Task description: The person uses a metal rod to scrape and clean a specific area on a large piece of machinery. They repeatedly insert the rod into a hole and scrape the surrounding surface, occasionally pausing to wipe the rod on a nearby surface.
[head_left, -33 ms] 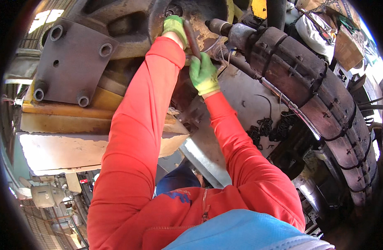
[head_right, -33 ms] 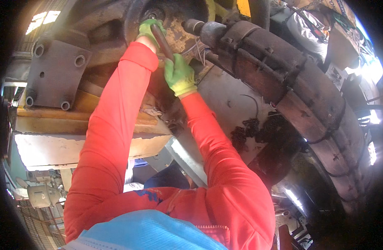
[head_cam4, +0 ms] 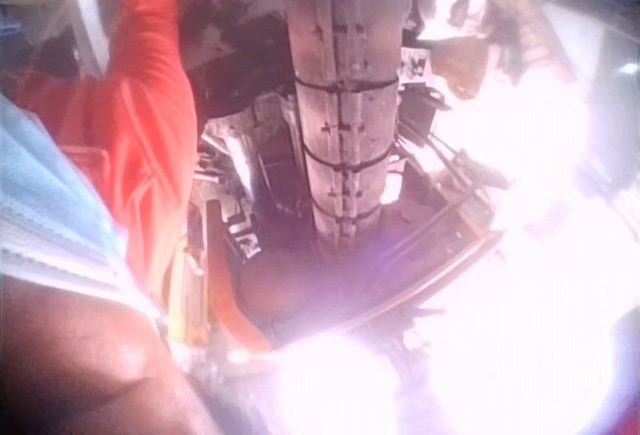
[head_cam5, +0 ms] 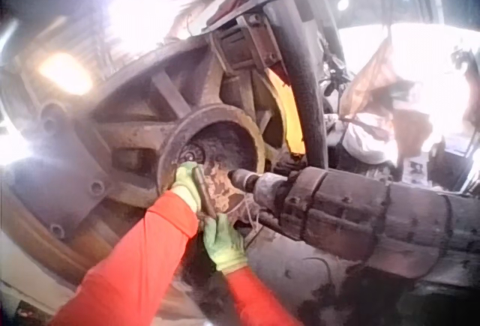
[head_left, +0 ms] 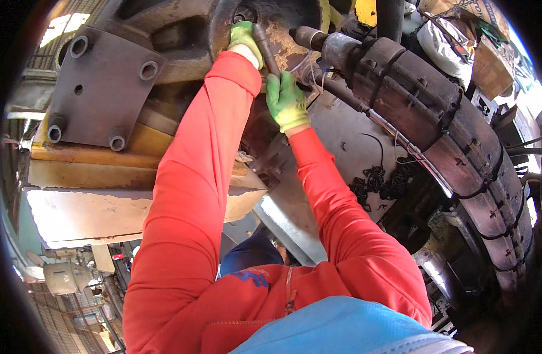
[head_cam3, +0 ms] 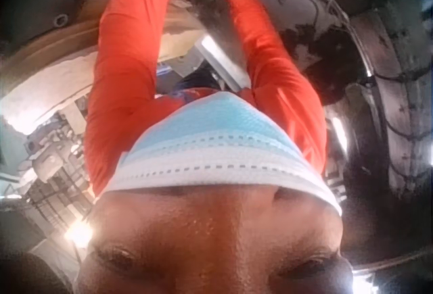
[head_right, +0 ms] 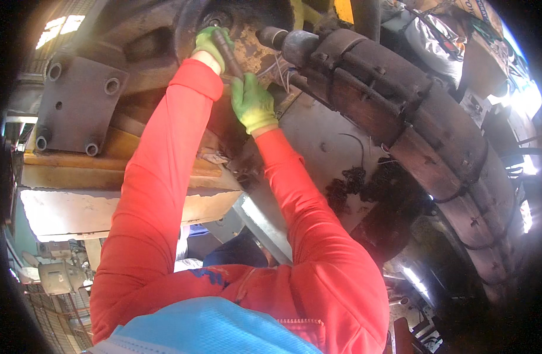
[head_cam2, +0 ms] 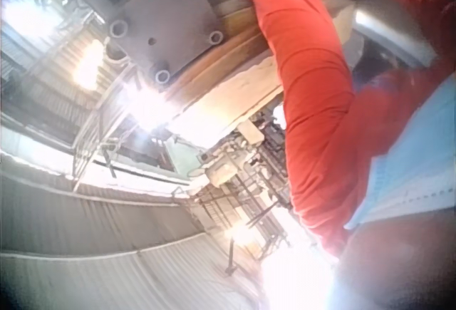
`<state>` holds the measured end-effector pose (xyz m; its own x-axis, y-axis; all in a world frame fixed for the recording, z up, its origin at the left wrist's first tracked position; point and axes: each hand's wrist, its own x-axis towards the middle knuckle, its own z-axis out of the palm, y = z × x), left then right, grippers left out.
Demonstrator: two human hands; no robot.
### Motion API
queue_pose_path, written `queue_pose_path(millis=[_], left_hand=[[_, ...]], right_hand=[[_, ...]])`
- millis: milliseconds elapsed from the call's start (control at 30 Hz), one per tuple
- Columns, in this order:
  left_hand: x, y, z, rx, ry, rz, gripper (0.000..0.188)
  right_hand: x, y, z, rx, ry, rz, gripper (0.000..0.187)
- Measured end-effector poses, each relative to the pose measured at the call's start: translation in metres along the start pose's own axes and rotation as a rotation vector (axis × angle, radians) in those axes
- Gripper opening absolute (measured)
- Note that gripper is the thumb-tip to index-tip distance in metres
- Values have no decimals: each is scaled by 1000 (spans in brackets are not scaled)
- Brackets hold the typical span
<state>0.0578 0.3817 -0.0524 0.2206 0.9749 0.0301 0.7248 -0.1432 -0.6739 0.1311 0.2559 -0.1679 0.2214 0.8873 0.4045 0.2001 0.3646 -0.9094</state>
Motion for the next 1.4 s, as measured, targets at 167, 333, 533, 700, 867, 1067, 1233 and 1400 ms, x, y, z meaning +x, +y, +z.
queue_pose_path(millis=[167,333,533,700,867,1067,1233,1400], left_hand=[[34,-7,51,-337,142,-111,22],[76,-19,134,-811,291,-132,23],[48,-11,76,-432,186,-55,24],[16,-3,32,-110,93,-14,26],[48,-2,81,-668,241,-194,25],[14,3,34,-43,200,-74,23],[4,6,16,-269,156,-113,22],[21,1,35,-401,194,-132,23]], right_hand=[[9,9,-2,146,148,0,35],[8,9,-3,-5,84,-87,32],[8,3,-4,-54,89,-101,24],[9,-1,-2,20,99,-44,31],[8,-2,-3,129,126,-24,31],[11,0,-4,22,80,49,33],[11,-2,-4,-23,59,-54,30],[10,-5,-8,103,110,-32,34]])
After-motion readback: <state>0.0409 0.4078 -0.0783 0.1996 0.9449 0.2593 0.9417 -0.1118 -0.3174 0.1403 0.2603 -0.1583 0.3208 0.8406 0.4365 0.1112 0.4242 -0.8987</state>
